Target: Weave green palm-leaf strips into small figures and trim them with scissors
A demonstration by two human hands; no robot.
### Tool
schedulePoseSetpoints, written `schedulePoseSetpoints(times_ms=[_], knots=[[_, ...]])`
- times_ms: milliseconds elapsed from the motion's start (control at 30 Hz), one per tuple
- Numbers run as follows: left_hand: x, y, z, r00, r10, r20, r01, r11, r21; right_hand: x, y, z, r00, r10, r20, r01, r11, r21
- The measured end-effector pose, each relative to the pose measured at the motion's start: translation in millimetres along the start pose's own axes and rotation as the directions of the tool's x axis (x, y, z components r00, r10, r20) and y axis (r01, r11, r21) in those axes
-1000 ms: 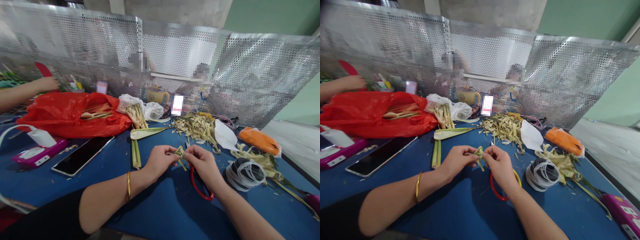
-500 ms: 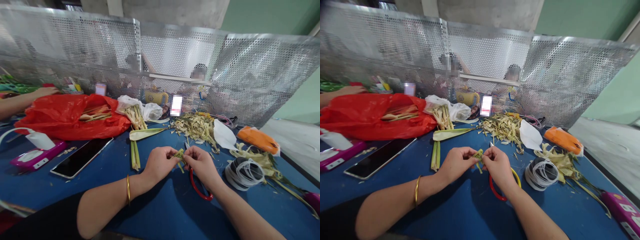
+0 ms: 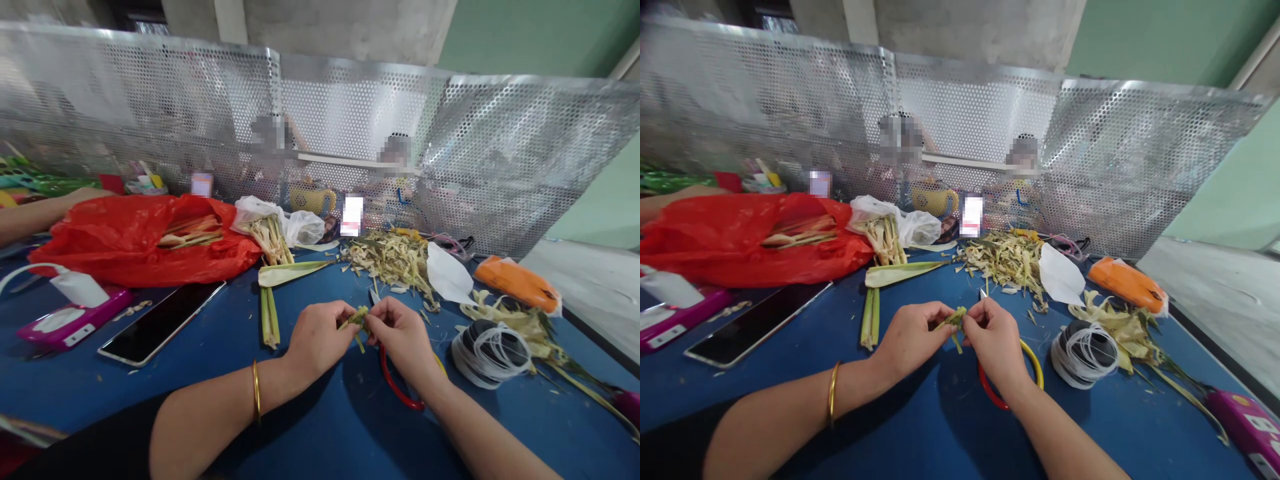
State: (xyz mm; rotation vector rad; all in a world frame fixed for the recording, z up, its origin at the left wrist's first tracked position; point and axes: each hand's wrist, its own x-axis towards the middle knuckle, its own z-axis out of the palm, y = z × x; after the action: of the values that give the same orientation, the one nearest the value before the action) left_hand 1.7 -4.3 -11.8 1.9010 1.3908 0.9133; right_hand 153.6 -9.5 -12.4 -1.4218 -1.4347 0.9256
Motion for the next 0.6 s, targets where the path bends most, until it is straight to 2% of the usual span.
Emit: schedulePoseSetpoints(times_ms=[100, 233, 367, 500, 567, 600], knots=[[1, -1, 0.4, 1.000, 0.007, 0.020, -0.007, 1.000, -0.001, 0, 0, 2, 1.000, 0.003, 0.027, -0.006, 0.996, 0.092], [4, -6, 0.9, 0.997, 0.024, 0.076, -0.017, 0.996, -0.088, 2, -3, 1, 0.998, -0.005, 0.070, -0.015, 0.962, 0.274], [7, -10, 1.8, 0.985, 0.030, 0.167, 0.003, 0.981, -0.193, 4, -4, -5, 0.981, 0.050, 0.186, -0.084, 0.980, 0.181], [7, -12, 3.9, 0.958, 0.007, 0.287, 0.074, 0.960, -0.271, 6, -2, -10, 0.982, 0.102, 0.161, -0.119, 0.988, 0.099], [6, -11, 4.4, 0.926, -0.026, 0.376, 0.161, 0.929, -0.332, 7, -1, -11, 0.979, 0.126, 0.162, -0.146, 0.982, 0.121], [6, -10, 4.2, 0.897, -0.041, 0.439, 0.222, 0.902, -0.370, 7, -1, -12, 0.980, 0.128, 0.153, -0.151, 0.977, 0.149]])
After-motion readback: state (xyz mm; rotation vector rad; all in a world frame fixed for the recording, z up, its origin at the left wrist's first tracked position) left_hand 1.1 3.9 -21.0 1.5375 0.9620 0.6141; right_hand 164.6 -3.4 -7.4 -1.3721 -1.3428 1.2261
